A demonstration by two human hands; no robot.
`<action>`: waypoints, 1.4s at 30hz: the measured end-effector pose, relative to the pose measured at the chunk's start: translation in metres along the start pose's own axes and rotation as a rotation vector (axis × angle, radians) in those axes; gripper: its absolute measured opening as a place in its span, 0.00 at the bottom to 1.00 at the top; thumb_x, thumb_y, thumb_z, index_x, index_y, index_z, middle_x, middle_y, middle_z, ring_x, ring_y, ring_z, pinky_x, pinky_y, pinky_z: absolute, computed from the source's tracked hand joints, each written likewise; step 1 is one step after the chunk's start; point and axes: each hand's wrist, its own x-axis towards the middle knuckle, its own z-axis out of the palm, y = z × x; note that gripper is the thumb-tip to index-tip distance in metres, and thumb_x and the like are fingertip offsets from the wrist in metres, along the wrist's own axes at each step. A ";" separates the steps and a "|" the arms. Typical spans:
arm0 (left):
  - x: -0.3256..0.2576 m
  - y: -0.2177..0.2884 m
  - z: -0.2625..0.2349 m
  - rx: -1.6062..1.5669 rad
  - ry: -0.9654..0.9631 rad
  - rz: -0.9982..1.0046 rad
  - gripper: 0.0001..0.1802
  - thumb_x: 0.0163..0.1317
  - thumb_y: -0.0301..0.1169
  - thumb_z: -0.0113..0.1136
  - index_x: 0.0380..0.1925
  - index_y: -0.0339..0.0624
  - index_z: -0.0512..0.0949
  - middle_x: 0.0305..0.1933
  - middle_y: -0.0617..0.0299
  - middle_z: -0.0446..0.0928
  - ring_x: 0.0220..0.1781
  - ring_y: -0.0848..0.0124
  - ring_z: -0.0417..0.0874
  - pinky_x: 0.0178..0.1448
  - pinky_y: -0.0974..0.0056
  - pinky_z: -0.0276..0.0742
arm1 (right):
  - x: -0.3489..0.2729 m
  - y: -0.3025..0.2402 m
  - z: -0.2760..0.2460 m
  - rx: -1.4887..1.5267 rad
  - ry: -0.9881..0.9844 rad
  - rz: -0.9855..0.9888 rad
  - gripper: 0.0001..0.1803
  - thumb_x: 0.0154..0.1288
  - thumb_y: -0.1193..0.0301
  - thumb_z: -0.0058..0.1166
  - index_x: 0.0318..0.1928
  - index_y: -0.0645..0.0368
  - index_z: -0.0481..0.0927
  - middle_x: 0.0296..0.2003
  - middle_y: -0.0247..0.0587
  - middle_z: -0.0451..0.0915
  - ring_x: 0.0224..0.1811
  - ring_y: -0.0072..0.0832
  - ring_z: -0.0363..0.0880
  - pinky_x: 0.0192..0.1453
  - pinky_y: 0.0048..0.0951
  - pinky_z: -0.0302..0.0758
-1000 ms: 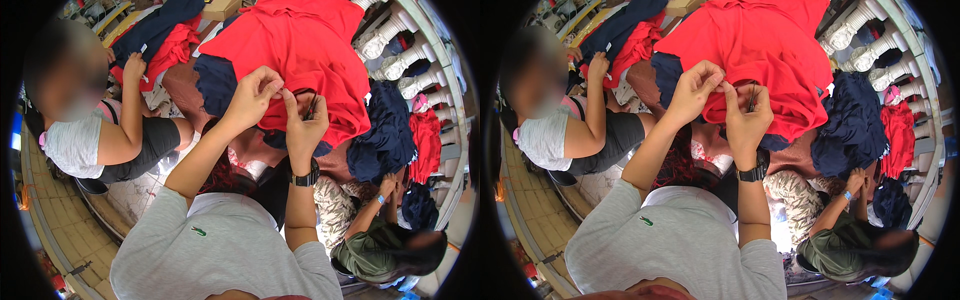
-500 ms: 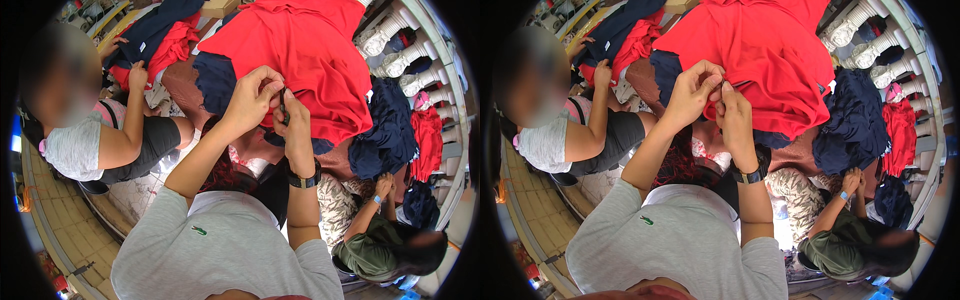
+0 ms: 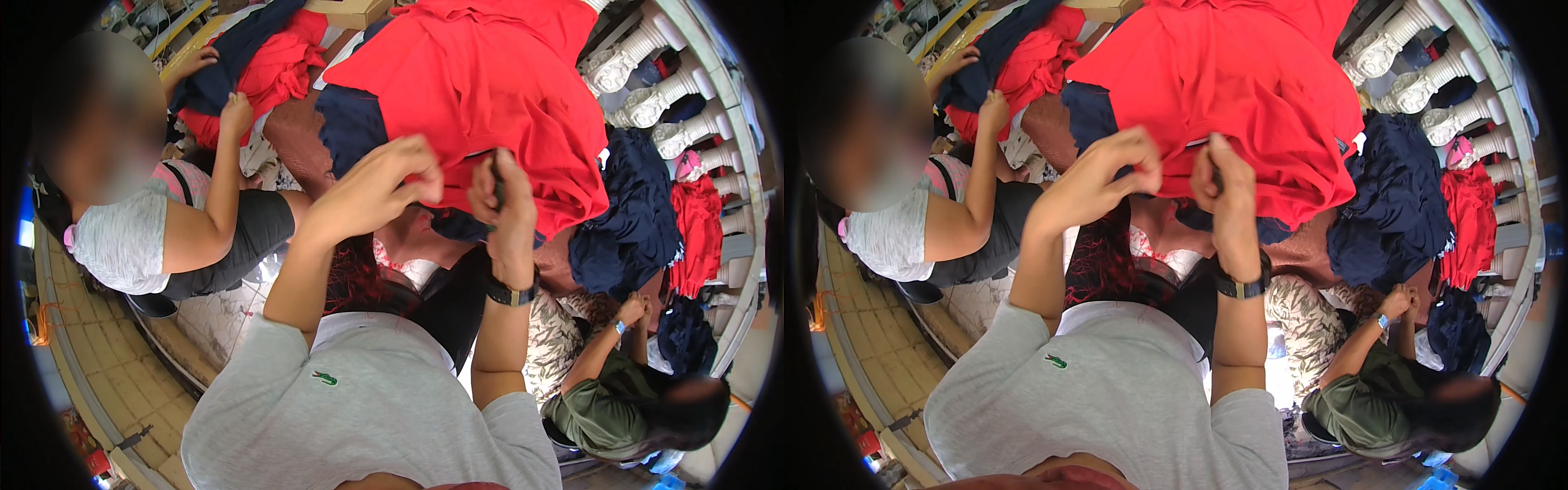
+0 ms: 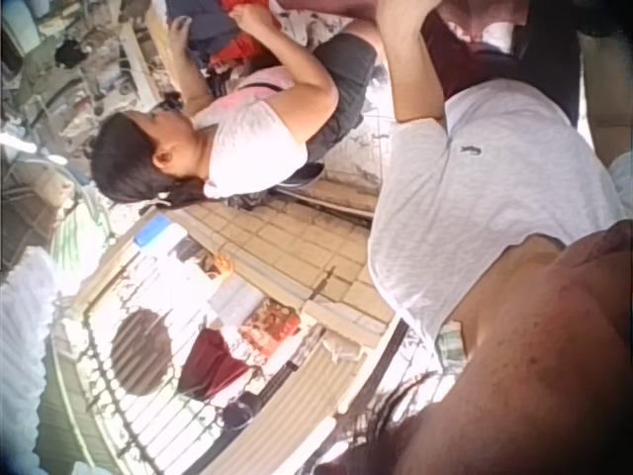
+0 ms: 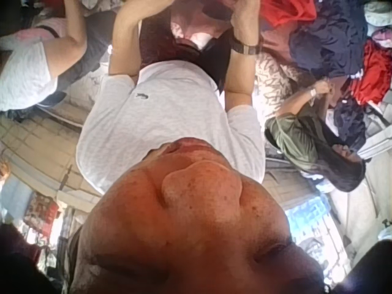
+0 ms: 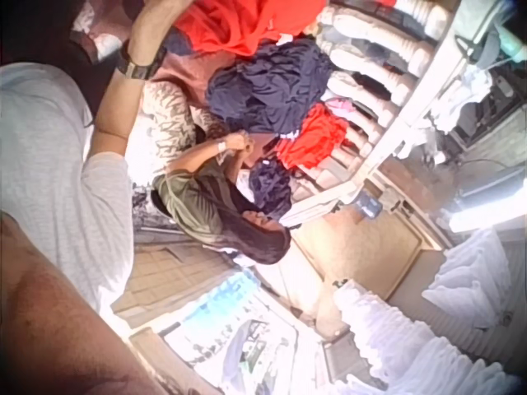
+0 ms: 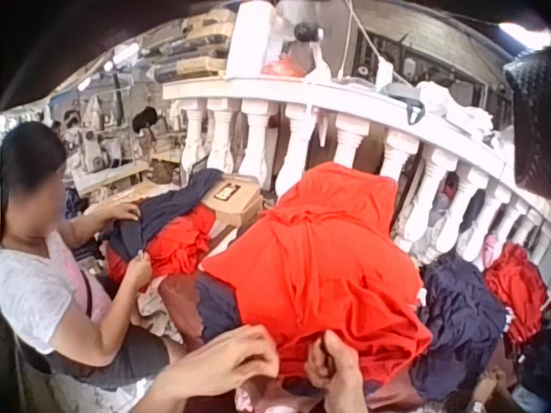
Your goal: The person uses a small cutting tool to trim loose threads and tags from a red garment. They repeatedly lift and turn the garment to access different areas, cutting small pieces of fabric and thread.
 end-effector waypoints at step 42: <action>0.035 -0.008 0.010 -0.497 0.458 -0.149 0.09 0.75 0.26 0.57 0.47 0.31 0.81 0.42 0.65 0.82 0.46 0.78 0.80 0.55 0.71 0.75 | 0.052 -0.011 0.017 -0.557 0.107 -0.574 0.11 0.72 0.75 0.60 0.52 0.62 0.84 0.27 0.35 0.82 0.28 0.15 0.76 0.32 0.21 0.69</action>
